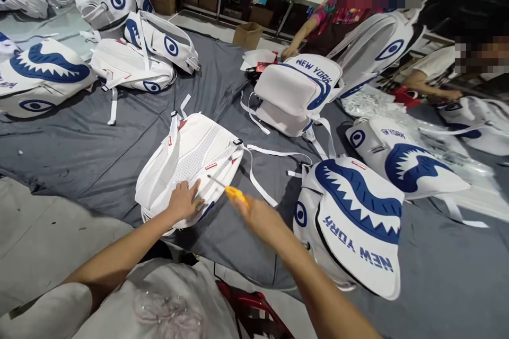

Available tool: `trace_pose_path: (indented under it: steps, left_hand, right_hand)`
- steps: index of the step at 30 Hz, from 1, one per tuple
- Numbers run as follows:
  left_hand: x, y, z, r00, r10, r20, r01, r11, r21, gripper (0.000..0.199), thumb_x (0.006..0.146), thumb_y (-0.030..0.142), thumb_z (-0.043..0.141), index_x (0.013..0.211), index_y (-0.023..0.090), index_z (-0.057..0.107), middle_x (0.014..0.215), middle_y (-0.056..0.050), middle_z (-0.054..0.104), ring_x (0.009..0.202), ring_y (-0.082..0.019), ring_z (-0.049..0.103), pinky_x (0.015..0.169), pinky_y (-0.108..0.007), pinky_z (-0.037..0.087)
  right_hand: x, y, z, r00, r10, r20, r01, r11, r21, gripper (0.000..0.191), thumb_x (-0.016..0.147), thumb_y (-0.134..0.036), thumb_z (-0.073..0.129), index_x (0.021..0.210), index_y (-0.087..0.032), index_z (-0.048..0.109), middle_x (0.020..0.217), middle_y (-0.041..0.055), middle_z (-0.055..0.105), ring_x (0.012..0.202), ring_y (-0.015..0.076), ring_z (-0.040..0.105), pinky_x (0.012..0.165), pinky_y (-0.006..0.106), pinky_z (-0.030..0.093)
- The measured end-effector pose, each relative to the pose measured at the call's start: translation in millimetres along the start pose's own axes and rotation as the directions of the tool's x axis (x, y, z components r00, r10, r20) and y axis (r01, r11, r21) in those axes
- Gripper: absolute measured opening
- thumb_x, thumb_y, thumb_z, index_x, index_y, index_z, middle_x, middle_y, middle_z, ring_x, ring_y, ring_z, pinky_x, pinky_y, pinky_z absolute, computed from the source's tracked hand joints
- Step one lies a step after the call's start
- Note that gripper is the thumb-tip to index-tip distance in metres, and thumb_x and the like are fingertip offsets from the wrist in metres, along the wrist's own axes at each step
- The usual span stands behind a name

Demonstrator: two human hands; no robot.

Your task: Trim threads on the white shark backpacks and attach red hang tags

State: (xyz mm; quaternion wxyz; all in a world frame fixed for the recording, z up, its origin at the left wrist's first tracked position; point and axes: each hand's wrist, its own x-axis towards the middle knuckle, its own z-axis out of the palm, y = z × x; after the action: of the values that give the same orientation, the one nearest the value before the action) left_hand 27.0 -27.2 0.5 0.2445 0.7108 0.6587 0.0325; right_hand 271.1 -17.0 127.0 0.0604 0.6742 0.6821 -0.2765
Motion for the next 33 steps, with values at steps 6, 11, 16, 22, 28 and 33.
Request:
trace_pose_path:
  steps: [6, 11, 16, 22, 28, 33]
  left_hand:
    - [5.1, -91.9, -70.9, 0.881, -0.444, -0.163, 0.169, 0.617, -0.768, 0.047, 0.081, 0.029, 0.065, 0.126, 0.019, 0.056, 0.136, -0.013, 0.047, 0.134, -0.03, 0.035, 0.111, -0.042, 0.031]
    - [29.9, -143.0, -79.7, 0.756, -0.511, 0.41, 0.503, 0.052, -0.863, 0.007, 0.084, 0.017, 0.059, 0.081, 0.011, 0.06, 0.081, -0.01, 0.062, 0.084, -0.021, 0.064, 0.081, -0.032, 0.052]
    - [37.1, -151.3, -77.6, 0.755, -0.316, 0.575, 0.577, -0.096, -0.811, 0.017, 0.092, 0.019, 0.05, 0.082, 0.012, 0.062, 0.07, -0.006, 0.064, 0.066, -0.015, 0.064, 0.07, -0.027, 0.056]
    - [37.3, -149.7, -60.4, 0.744, 0.036, 0.667, 0.644, -0.301, -0.703, 0.026, 0.091, 0.027, 0.056, 0.108, 0.008, 0.063, 0.084, -0.01, 0.072, 0.08, -0.022, 0.071, 0.079, -0.034, 0.059]
    - [52.7, -159.3, -40.1, 0.714, 0.213, 0.667, 0.696, -0.316, -0.644, 0.05, 0.094, 0.042, 0.05, 0.13, 0.007, 0.054, 0.098, -0.016, 0.073, 0.101, -0.029, 0.069, 0.093, -0.043, 0.054]
    - [62.0, -164.4, -38.8, 0.67, 0.331, 0.664, 0.742, -0.276, -0.611, 0.061, 0.094, 0.054, 0.043, 0.14, 0.015, 0.044, 0.114, -0.017, 0.069, 0.111, -0.032, 0.064, 0.096, -0.052, 0.05]
  right_hand:
    - [-62.1, -37.8, 62.9, 0.951, 0.273, 0.148, -0.262, 0.961, -0.092, 0.045, 0.101, -0.042, 0.027, 0.122, -0.019, 0.06, 0.088, 0.0108, 0.073, 0.085, 0.0285, 0.07, 0.067, 0.032, 0.047]
    - [-89.0, -82.2, 131.4, 0.941, 0.266, 0.21, -0.254, 0.964, -0.083, 0.036, 0.102, -0.038, 0.032, 0.118, -0.02, 0.059, 0.088, 0.0092, 0.074, 0.083, 0.0262, 0.071, 0.064, 0.029, 0.044]
    - [-74.0, -115.2, 175.2, 0.931, 0.338, 0.14, -0.331, 0.941, -0.068, 0.034, 0.102, -0.039, 0.033, 0.11, -0.017, 0.059, 0.086, 0.0108, 0.074, 0.083, 0.0249, 0.071, 0.064, 0.027, 0.043]
    - [-39.1, -156.7, 202.7, 0.944, 0.316, 0.093, -0.322, 0.944, 0.069, 0.038, 0.102, -0.041, 0.032, 0.117, -0.018, 0.058, 0.09, 0.0107, 0.074, 0.084, 0.0245, 0.071, 0.064, 0.028, 0.041]
    - [-54.6, -151.0, 203.1, 0.895, 0.441, 0.069, -0.446, 0.89, 0.099, 0.038, 0.102, -0.041, 0.031, 0.116, -0.017, 0.057, 0.093, 0.0117, 0.073, 0.087, 0.0257, 0.07, 0.064, 0.029, 0.039]
    - [-55.1, -137.9, 205.3, 0.814, 0.58, 0.016, -0.577, 0.807, 0.127, 0.039, 0.103, -0.04, 0.028, 0.118, -0.016, 0.054, 0.096, 0.0115, 0.072, 0.09, 0.0247, 0.069, 0.066, 0.028, 0.039]
